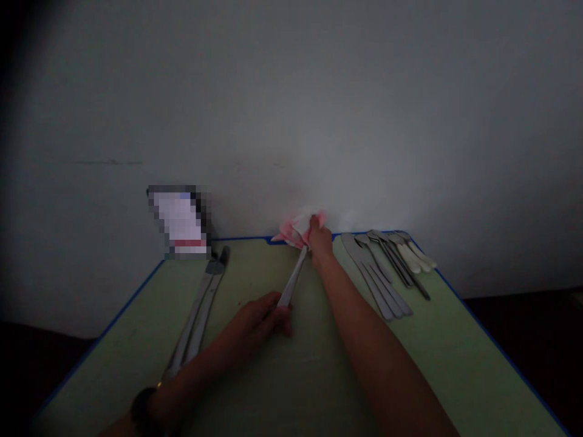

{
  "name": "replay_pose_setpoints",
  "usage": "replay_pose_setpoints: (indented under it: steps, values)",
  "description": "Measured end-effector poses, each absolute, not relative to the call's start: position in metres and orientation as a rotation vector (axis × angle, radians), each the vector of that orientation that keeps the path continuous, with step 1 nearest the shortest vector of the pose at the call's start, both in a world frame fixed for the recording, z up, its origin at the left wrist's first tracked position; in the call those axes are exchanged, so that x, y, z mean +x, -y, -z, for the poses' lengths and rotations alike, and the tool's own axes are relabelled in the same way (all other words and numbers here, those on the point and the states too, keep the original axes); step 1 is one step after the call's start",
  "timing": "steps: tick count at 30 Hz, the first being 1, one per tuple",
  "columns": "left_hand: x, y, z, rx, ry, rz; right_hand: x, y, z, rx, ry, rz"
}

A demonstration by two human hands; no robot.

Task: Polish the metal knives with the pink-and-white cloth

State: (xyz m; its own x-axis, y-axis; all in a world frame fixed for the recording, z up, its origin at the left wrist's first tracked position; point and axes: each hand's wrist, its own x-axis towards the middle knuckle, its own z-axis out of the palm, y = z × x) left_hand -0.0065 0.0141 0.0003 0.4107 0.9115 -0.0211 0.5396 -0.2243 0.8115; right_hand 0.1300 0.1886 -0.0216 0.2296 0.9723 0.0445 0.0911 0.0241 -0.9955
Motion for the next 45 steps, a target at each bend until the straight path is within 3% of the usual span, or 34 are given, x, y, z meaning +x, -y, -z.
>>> replay_pose_setpoints:
  steps: [6, 12, 18, 26, 38, 45]
  values:
    - [-0.007, -0.005, -0.005, 1.926, -1.146, -0.493, 0.127, -0.138, 0.02, -1.431, 1.179, -0.96]
    - [-0.008, -0.005, 0.002, 2.007, -1.149, -0.646, 0.115, -0.076, 0.017, -1.399, 1.465, -0.987]
    - [-0.01, -0.007, 0.008, 2.005, -1.118, -0.681, 0.119, -0.028, 0.025, -1.308, 1.244, -1.204]
    - [-0.011, -0.01, 0.002, 1.814, -1.187, -0.711, 0.125, -0.029, 0.021, -1.109, 1.255, -1.334]
    - [-0.009, -0.007, 0.003, 1.738, -1.146, -0.785, 0.119, -0.025, 0.021, -1.203, 1.214, -1.305]
    - [-0.004, -0.01, 0.006, 1.73, -1.404, -0.835, 0.12, -0.028, 0.023, -1.181, 1.184, -1.337]
